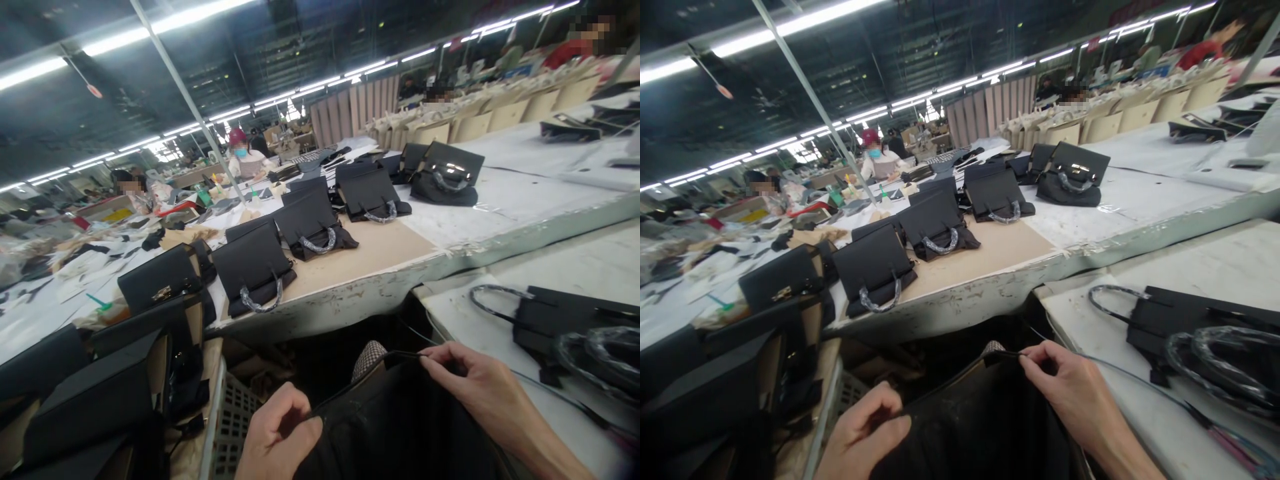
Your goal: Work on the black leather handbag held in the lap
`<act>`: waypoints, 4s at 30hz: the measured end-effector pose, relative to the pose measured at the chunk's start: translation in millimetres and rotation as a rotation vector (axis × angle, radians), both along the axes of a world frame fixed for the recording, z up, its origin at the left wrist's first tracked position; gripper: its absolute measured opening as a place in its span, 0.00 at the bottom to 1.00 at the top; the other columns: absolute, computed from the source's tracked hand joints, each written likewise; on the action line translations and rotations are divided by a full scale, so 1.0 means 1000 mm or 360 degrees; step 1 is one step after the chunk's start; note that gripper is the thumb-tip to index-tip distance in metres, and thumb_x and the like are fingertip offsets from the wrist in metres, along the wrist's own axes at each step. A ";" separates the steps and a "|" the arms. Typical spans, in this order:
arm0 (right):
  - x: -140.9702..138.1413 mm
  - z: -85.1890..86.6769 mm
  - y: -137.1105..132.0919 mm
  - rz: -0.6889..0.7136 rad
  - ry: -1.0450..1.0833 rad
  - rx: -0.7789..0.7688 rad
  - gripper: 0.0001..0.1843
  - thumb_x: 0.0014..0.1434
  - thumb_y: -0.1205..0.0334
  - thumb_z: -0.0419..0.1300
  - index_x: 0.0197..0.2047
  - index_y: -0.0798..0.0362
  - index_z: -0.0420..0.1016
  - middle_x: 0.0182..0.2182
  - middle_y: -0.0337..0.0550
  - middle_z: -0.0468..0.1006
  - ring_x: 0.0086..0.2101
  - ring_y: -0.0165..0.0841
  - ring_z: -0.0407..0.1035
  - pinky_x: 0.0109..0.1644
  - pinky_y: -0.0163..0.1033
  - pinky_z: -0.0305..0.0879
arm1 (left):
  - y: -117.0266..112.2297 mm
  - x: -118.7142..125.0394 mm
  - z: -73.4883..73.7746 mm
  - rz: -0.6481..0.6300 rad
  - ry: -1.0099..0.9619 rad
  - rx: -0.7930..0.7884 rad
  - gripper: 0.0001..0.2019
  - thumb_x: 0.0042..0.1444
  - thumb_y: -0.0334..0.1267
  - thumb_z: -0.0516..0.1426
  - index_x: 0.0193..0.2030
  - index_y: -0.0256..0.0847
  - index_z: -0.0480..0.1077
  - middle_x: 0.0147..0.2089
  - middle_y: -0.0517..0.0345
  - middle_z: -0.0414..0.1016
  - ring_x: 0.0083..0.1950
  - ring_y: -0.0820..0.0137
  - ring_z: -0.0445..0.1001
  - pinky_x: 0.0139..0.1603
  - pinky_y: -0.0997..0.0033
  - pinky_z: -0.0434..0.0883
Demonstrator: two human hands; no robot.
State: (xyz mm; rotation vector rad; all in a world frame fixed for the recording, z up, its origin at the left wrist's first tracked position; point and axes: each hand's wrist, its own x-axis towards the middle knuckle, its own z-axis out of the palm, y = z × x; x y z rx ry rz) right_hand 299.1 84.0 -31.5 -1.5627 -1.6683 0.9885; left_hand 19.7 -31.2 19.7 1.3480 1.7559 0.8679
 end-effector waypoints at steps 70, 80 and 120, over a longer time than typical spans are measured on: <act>0.010 -0.006 -0.008 -0.0021 0.0094 -0.0017 0.09 0.59 0.58 0.61 0.27 0.51 0.75 0.32 0.36 0.83 0.33 0.35 0.75 0.39 0.37 0.66 | 0.126 0.064 -0.001 -0.1250 0.0720 0.0113 0.11 0.63 0.36 0.54 0.29 0.41 0.71 0.32 0.63 0.72 0.34 0.72 0.70 0.36 0.73 0.60; 0.009 -0.003 -0.007 -0.0109 0.0097 0.0003 0.08 0.56 0.61 0.63 0.25 0.51 0.75 0.31 0.38 0.83 0.32 0.35 0.76 0.38 0.37 0.66 | 0.127 0.067 -0.012 -0.1200 0.0474 0.0117 0.11 0.59 0.31 0.54 0.25 0.40 0.69 0.28 0.66 0.69 0.31 0.75 0.68 0.33 0.74 0.58; 0.009 -0.003 -0.005 0.0178 0.0461 -0.0127 0.09 0.53 0.68 0.61 0.37 0.53 0.82 0.32 0.38 0.82 0.33 0.33 0.73 0.38 0.35 0.65 | 0.137 0.095 -0.006 -0.1351 0.0466 0.0018 0.15 0.57 0.37 0.51 0.21 0.39 0.68 0.21 0.65 0.56 0.26 0.74 0.57 0.28 0.73 0.53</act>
